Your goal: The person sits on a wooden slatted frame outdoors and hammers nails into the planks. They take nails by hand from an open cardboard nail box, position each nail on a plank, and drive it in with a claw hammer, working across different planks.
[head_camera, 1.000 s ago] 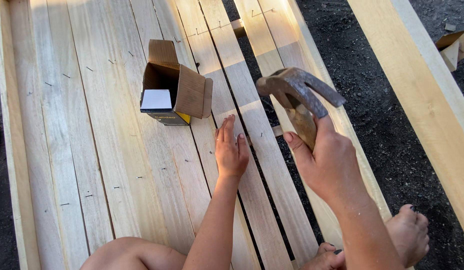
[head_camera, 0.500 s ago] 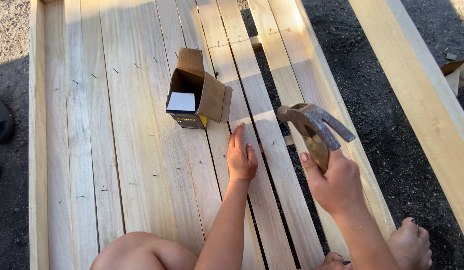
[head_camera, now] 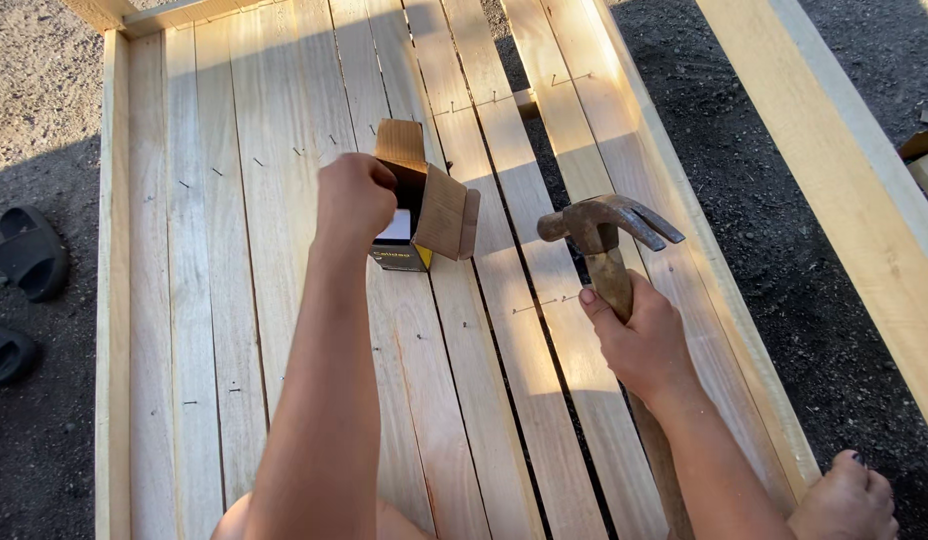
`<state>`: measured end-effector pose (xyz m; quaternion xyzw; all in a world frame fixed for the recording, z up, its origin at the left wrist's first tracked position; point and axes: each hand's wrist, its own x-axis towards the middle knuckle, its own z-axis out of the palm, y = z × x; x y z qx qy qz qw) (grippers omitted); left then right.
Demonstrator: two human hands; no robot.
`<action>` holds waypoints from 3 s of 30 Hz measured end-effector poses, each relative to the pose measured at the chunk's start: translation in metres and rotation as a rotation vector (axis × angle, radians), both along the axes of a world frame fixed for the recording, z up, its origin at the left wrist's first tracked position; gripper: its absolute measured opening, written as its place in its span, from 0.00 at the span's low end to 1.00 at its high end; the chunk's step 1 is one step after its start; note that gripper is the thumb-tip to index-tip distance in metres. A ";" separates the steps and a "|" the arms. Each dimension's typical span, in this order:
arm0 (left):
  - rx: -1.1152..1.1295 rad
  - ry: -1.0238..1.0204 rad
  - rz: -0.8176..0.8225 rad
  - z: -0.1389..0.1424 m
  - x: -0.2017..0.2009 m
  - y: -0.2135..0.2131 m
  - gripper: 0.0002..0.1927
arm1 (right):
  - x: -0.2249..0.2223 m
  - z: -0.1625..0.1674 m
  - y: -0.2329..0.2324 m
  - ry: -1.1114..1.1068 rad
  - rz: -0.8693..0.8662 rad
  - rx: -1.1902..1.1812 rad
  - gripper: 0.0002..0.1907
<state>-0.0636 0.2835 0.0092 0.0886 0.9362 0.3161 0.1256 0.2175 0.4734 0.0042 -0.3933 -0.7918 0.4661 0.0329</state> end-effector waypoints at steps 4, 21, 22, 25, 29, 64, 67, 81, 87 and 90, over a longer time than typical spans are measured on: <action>-0.707 -0.253 -0.352 -0.042 -0.033 0.037 0.14 | -0.011 -0.018 -0.024 0.084 -0.005 -0.281 0.17; -0.547 0.111 -0.238 -0.018 -0.052 0.007 0.16 | 0.009 0.004 0.010 0.165 -0.157 -0.385 0.13; -0.539 0.125 -0.204 0.002 -0.046 0.006 0.13 | 0.012 0.006 0.015 0.169 -0.194 -0.380 0.13; -0.239 0.247 -0.095 0.053 -0.021 -0.001 0.07 | 0.017 0.010 0.029 0.188 -0.295 -0.367 0.13; 0.157 0.322 -0.222 0.062 0.025 0.029 0.09 | 0.023 0.005 0.047 0.208 -0.369 -0.392 0.13; 0.236 -0.004 -0.564 -0.141 0.162 0.177 0.05 | 0.062 -0.073 0.082 0.007 -0.436 -0.365 0.09; 0.226 0.011 -0.563 -0.140 0.163 0.177 0.04 | 0.062 -0.071 0.082 0.015 -0.436 -0.374 0.10; 0.268 0.070 -0.554 -0.144 0.164 0.177 0.04 | 0.059 -0.068 0.083 -0.041 -0.440 -0.333 0.10; 0.237 0.064 -0.547 -0.141 0.164 0.177 0.04 | 0.060 -0.071 0.083 -0.040 -0.428 -0.319 0.10; 0.159 0.082 -0.579 -0.137 0.164 0.177 0.05 | 0.060 -0.072 0.082 -0.029 -0.443 -0.313 0.11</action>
